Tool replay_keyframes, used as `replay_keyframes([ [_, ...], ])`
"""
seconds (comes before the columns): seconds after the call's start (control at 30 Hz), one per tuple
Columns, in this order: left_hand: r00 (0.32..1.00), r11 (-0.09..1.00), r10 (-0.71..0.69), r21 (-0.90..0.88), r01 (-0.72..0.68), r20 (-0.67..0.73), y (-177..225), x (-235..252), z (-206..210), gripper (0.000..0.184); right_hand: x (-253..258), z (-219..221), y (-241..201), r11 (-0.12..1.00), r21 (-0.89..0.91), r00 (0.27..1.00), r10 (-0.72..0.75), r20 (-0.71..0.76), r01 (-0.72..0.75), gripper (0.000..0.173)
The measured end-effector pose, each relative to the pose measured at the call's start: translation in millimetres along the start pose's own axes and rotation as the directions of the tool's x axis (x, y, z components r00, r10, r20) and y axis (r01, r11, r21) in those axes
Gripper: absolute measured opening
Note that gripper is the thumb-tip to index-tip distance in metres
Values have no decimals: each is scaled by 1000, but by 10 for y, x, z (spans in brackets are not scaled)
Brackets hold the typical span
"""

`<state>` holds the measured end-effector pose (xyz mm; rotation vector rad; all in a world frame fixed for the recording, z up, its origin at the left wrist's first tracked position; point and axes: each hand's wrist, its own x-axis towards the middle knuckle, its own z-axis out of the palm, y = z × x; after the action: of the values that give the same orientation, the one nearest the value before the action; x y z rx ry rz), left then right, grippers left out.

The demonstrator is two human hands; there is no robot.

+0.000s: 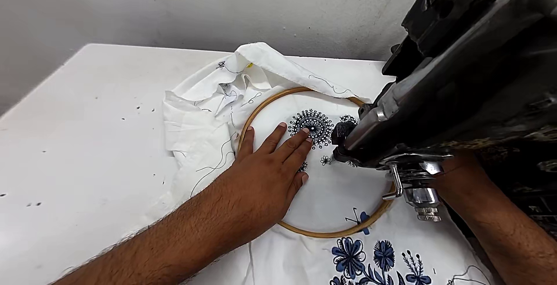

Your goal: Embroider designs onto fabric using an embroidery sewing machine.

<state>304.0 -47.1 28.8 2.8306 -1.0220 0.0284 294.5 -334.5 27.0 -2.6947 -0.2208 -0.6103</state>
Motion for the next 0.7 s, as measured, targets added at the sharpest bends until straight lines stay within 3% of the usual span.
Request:
replay_keyframes([
  [0.13,1000,1000,12,-13,-12,-6,7,-1,12,58,3,-5,9,999,-28,999,-43,-22,42,28],
  [0.33,1000,1000,2,-13,-2,1,-7,3,-6,58,-33,-9,-32,983,132,992,123,30,-126,27],
  [0.43,1000,1000,1,-17,-1,-5,-23,10,-3,58,-24,46,26,981,179,997,80,-2,-79,28],
  [0.7,1000,999,9,-33,-10,-17,-17,22,23,57,-11,-9,36,999,32,1000,-9,9,9,26],
])
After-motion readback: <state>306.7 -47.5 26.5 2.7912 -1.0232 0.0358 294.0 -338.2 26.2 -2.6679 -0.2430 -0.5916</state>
